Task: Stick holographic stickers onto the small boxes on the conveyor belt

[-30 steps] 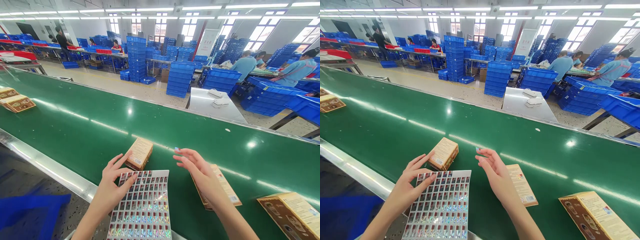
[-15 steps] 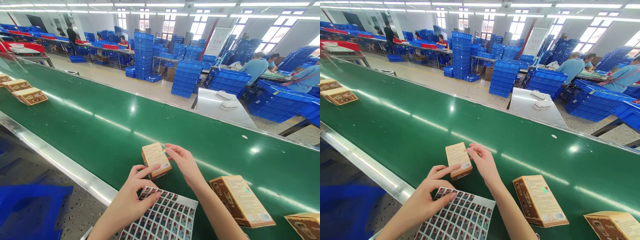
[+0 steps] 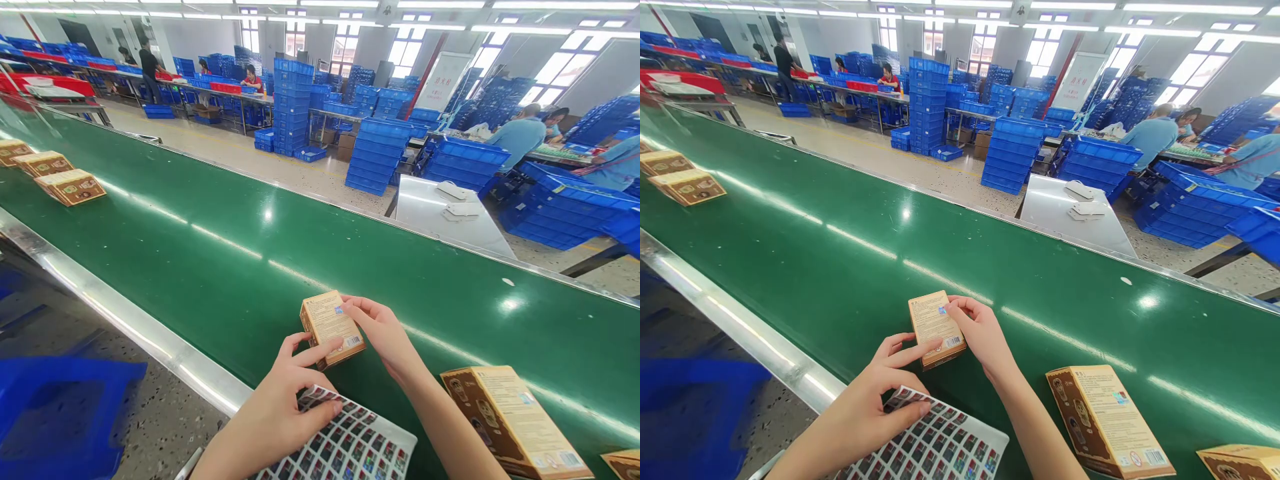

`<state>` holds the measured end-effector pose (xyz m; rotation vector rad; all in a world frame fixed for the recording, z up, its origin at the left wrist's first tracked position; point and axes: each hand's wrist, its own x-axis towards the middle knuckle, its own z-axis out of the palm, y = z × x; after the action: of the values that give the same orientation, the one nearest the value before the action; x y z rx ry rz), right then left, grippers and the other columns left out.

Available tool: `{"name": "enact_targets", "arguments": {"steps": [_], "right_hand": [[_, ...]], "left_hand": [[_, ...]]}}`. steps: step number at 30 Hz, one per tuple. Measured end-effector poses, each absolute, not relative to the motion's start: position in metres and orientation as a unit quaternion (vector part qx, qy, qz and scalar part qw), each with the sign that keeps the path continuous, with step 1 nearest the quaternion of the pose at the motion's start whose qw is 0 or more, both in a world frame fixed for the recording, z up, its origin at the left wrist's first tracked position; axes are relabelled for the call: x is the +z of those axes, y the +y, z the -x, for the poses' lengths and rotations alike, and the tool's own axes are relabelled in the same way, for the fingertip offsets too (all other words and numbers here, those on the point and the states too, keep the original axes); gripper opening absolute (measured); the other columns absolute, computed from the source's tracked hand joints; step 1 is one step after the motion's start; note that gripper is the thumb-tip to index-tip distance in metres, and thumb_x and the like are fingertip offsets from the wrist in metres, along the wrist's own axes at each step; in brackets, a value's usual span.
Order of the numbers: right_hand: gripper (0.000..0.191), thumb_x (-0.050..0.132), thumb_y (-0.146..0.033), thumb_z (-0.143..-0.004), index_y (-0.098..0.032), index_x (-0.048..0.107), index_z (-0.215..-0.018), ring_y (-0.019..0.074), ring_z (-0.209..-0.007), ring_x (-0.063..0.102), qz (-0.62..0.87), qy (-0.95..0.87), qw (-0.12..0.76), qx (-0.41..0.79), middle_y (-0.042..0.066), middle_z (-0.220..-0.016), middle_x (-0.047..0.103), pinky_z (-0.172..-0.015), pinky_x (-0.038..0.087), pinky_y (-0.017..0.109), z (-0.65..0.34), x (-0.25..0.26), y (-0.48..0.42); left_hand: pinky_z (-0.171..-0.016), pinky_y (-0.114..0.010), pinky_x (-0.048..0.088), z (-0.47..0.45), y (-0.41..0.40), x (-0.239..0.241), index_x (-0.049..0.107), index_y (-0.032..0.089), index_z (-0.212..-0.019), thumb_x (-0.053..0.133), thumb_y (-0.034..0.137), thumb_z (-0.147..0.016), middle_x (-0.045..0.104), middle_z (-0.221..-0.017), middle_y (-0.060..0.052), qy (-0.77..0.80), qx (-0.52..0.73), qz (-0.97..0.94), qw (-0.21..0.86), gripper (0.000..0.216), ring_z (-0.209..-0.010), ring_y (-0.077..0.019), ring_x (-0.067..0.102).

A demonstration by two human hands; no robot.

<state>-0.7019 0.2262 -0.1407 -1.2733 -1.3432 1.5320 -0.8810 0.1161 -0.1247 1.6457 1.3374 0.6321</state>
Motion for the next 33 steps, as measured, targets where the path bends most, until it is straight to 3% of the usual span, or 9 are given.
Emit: {"name": "enact_targets", "arguments": {"steps": [7, 13, 19, 22, 24, 27, 29, 33], "right_hand": [[0.034, 0.068, -0.055, -0.078, -0.021, 0.063, -0.075, 0.0255, -0.081, 0.068, 0.524, -0.565, 0.369, 0.520, 0.010, -0.114, 0.073, -0.069, 0.050, 0.035, 0.690, -0.145, 0.217], [0.031, 0.068, -0.052, -0.080, -0.025, 0.056, -0.088, 0.0292, -0.085, 0.069, 0.560, -0.583, 0.392, 0.439, 0.008, -0.090, 0.074, -0.074, 0.052, 0.039, 0.684, -0.147, 0.209], [0.031, 0.062, -0.051, -0.086, -0.026, 0.050, -0.098, 0.0281, -0.068, 0.069, 0.568, -0.591, 0.398, 0.411, 0.003, -0.073, 0.073, -0.064, 0.051, 0.039, 0.664, -0.149, 0.224], [0.029, 0.059, -0.052, -0.089, -0.025, 0.056, -0.099, 0.0297, -0.080, 0.071, 0.559, -0.608, 0.400, 0.398, 0.008, -0.085, 0.075, -0.071, 0.053, 0.040, 0.645, -0.137, 0.221], [0.028, 0.056, -0.052, -0.093, -0.025, 0.063, -0.099, 0.0299, -0.096, 0.070, 0.544, -0.633, 0.396, 0.383, 0.008, -0.100, 0.075, -0.079, 0.053, 0.040, 0.630, -0.122, 0.210], [0.024, 0.053, -0.046, -0.100, -0.029, 0.070, -0.101, 0.0248, -0.095, 0.070, 0.478, -0.732, 0.314, 0.370, 0.003, -0.103, 0.075, -0.079, 0.054, 0.035, 0.611, -0.097, 0.187], [0.015, 0.058, -0.039, -0.100, -0.031, 0.070, -0.104, 0.0219, -0.091, 0.070, 0.428, -0.791, 0.281, 0.335, 0.000, -0.103, 0.074, -0.076, 0.055, 0.031, 0.605, -0.086, 0.174], [0.008, 0.058, -0.026, -0.102, -0.027, 0.065, -0.105, 0.0211, -0.087, 0.068, 0.349, -0.860, 0.304, 0.215, 0.000, -0.099, 0.074, -0.077, 0.055, 0.033, 0.613, -0.083, 0.159]], "left_hand": [[-0.118, -0.061, 0.031, 0.867, 0.114, -0.122, 0.082, 0.029, -0.086, 0.073, 0.026, -0.086, 0.049, -0.158, 0.005, 0.535, 0.239, -0.660, 0.470, 0.009, -0.150, -0.0379, 0.023], [-0.119, -0.059, 0.031, 0.854, 0.115, -0.119, 0.083, 0.029, -0.085, 0.074, 0.024, -0.086, 0.050, -0.157, 0.004, 0.521, 0.237, -0.669, 0.474, 0.010, -0.149, -0.0367, 0.025], [-0.118, -0.058, 0.030, 0.844, 0.115, -0.120, 0.082, 0.026, -0.082, 0.072, 0.022, -0.084, 0.057, -0.152, -0.003, 0.509, 0.254, -0.677, 0.467, 0.011, -0.147, -0.0378, 0.029], [-0.109, -0.047, 0.041, 0.848, 0.115, -0.122, 0.079, 0.021, -0.080, 0.069, 0.027, -0.087, 0.070, -0.134, -0.011, 0.521, 0.340, -0.624, 0.474, 0.013, -0.128, -0.0330, 0.053], [-0.089, -0.037, 0.050, 0.852, 0.115, -0.123, 0.074, 0.019, -0.079, 0.066, 0.036, -0.089, 0.077, -0.102, -0.010, 0.547, 0.370, -0.557, 0.504, 0.022, -0.097, -0.0260, 0.065], [-0.058, -0.025, 0.036, 0.854, 0.117, -0.122, 0.060, 0.017, -0.067, 0.062, 0.048, -0.089, 0.053, -0.062, 0.002, 0.581, 0.363, -0.494, 0.535, 0.037, -0.061, -0.0147, 0.047], [-0.055, -0.024, 0.028, 0.850, 0.118, -0.119, 0.051, 0.018, -0.064, 0.062, 0.051, -0.088, 0.041, -0.061, 0.004, 0.582, 0.358, -0.494, 0.538, 0.042, -0.059, -0.0128, 0.035], [-0.055, -0.025, 0.025, 0.840, 0.120, -0.111, 0.042, 0.020, -0.062, 0.058, 0.050, -0.089, 0.035, -0.063, 0.004, 0.561, 0.354, -0.522, 0.537, 0.044, -0.061, -0.0128, 0.030]]}}
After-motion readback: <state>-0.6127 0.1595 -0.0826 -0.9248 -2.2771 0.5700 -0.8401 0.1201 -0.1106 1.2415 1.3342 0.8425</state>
